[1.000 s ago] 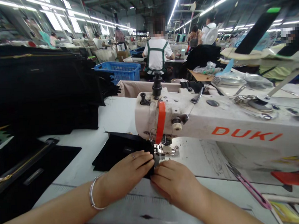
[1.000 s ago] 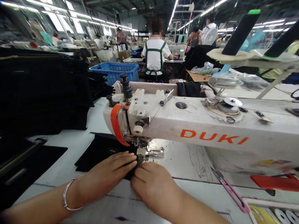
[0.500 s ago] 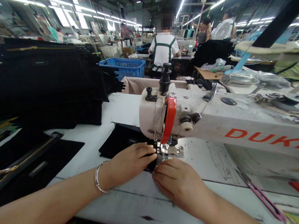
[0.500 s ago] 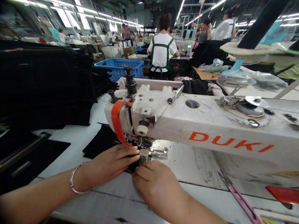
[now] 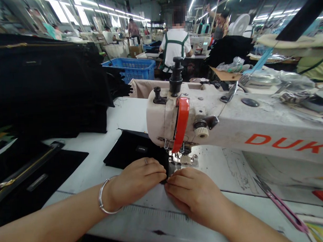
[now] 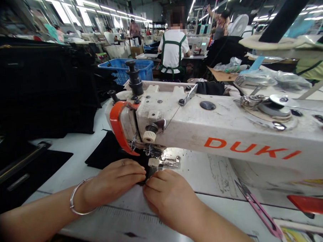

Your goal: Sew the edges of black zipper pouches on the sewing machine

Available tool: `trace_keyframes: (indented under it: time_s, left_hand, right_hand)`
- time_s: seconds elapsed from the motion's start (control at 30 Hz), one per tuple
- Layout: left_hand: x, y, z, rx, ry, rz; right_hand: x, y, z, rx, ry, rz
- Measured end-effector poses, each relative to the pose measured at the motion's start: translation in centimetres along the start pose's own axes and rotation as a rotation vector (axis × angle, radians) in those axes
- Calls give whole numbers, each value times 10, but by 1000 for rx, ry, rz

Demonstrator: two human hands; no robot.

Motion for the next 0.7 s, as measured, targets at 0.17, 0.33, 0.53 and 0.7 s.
trace_keyframes:
  time_s: [0.17, 0.33, 0.53, 0.7]
  left_hand:
    - [3, -5, 3, 50, -10, -43]
    - [6, -3, 1, 34, -76, -104]
    - [15, 6, -3, -13, -113, -206]
    - [28, 19, -4, -1, -83, -173]
  right_hand:
    - [-4, -3, -3, -68, 15, 70]
    - [-7, -4, 1, -85, -36, 131]
    - [-10, 0, 5, -97, -97, 196]
    - [-12, 2, 7, -54, -145, 280]
Point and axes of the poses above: each hand's wrist, its own y-axis towards the middle knuckle, its own z-axis out of the palm, x = y × z, the point moved 1 cm from there along y, towards the middle knuckle, and after that the axes turned 8 degrees about -x, right-handed, at the moved point
